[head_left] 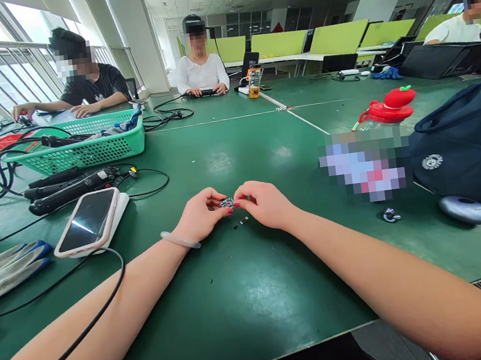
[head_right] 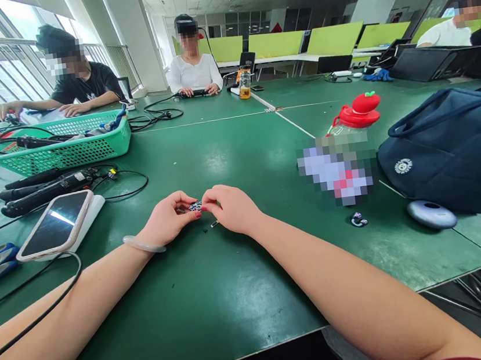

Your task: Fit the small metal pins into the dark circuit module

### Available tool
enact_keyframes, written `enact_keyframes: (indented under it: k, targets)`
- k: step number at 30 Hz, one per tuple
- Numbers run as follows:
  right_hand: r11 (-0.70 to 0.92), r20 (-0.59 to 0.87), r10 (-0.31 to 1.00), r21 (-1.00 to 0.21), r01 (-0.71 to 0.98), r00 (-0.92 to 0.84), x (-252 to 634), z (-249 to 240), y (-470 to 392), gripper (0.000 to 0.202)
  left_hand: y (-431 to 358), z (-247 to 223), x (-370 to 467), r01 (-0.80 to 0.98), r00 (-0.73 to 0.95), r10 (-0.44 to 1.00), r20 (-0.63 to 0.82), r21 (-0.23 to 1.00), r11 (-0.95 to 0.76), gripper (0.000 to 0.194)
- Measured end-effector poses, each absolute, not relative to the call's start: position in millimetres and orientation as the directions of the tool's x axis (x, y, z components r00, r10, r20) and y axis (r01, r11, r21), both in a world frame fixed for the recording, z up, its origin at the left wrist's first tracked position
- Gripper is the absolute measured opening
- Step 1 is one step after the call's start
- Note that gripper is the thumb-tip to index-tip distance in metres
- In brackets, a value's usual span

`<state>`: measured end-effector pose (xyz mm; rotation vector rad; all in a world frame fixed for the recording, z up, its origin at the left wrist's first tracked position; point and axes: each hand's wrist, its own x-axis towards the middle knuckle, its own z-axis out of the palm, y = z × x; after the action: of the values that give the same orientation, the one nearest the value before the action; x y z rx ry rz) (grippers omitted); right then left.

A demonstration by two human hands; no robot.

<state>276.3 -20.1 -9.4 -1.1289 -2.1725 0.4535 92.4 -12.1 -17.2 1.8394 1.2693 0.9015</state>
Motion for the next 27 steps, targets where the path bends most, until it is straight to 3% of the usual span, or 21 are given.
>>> enact_keyframes:
  k: [12, 19, 22, 27]
  targets:
    - [0.519, 0.382, 0.854, -0.636, 0.571, -0.353, 271, -12, -21, 0.009, -15, -15, 94, 0.389, 0.386, 0.914, 0.12, 0.878, -0.28, 0.026]
    - [0.489, 0.371, 0.872, -0.67, 0.558, -0.319, 273, -9, -20, 0.008, -15, -14, 94, 0.35, 0.379, 0.918, 0.113, 0.901, -0.255, 0.026]
    - [0.452, 0.35, 0.892, -0.679, 0.578, -0.287, 281, -5, -18, 0.011, -9, -16, 92, 0.269, 0.312, 0.947, 0.077, 0.949, -0.166, 0.028]
    - [0.499, 0.196, 0.848, -0.606, 0.62, -0.492, 286, -3, -20, 0.007, 1, -22, 88, 0.067, 0.188, 0.98, 0.059, 0.995, -0.073, 0.035]
